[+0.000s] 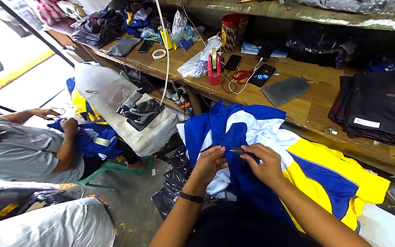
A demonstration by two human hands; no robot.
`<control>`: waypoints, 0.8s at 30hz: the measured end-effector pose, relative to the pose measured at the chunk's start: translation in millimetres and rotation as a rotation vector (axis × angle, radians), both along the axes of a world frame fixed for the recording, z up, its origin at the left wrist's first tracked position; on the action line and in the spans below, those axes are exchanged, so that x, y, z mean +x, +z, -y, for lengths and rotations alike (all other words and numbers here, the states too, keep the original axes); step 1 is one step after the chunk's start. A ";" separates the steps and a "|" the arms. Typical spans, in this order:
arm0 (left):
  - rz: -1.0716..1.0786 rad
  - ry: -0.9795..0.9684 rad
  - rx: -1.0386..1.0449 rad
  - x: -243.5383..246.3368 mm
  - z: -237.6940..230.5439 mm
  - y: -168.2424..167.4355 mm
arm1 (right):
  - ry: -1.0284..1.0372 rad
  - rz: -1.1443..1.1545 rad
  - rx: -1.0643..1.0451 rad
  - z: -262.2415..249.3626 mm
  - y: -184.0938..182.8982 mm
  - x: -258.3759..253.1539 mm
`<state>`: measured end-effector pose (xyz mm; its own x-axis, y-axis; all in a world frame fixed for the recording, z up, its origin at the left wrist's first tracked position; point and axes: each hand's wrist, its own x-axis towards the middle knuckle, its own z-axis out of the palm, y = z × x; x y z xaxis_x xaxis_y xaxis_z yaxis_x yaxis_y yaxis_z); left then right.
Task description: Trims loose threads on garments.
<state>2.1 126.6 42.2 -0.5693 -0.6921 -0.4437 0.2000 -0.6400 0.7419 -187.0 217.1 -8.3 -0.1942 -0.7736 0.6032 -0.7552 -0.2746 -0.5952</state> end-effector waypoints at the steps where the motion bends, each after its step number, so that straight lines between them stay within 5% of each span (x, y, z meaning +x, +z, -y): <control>1: 0.004 0.001 -0.006 -0.3 -0.3 0.0 | 0.006 0.013 -0.002 0.4 0.0 -0.6; 24: 0.035 0.000 -0.026 -4.7 -2.2 4.8 | -0.069 -0.047 0.023 -6.0 12.4 3.5</control>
